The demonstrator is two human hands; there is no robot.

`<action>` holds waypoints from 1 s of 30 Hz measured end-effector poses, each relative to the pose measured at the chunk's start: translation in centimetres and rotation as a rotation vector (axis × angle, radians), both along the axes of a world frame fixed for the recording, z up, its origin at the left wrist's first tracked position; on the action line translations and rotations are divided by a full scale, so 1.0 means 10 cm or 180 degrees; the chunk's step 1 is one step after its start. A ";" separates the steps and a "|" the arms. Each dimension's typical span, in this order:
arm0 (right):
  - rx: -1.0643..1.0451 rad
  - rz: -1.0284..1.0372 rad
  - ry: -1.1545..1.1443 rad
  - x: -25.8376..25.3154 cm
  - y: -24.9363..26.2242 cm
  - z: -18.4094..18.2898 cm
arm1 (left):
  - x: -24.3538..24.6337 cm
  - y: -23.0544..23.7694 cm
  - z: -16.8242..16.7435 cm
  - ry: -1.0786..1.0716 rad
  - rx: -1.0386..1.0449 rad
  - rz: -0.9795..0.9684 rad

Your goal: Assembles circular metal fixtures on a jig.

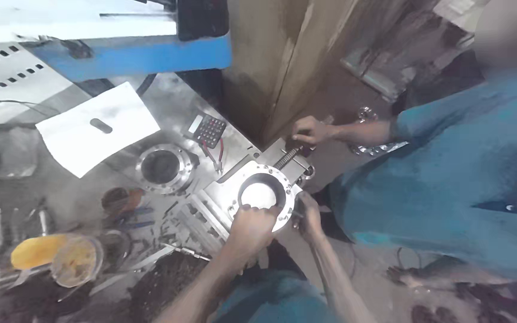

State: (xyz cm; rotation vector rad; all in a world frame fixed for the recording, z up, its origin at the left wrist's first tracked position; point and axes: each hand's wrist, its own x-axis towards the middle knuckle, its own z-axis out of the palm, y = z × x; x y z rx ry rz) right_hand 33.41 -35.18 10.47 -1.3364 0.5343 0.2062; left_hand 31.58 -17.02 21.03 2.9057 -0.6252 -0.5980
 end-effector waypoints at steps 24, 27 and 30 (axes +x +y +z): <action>-0.2018 0.2380 -0.0894 -1.29 -0.03 0.90 | 0.00 -0.03 0.02 -0.0184 0.0084 0.0028; -0.3019 0.1930 -0.1811 -1.31 -0.06 0.79 | -0.03 0.00 -0.03 -0.0421 0.0041 0.0036; -0.3467 0.1323 -0.2759 -1.20 -0.15 0.70 | -0.05 0.01 -0.14 -0.0878 -0.0086 -0.0017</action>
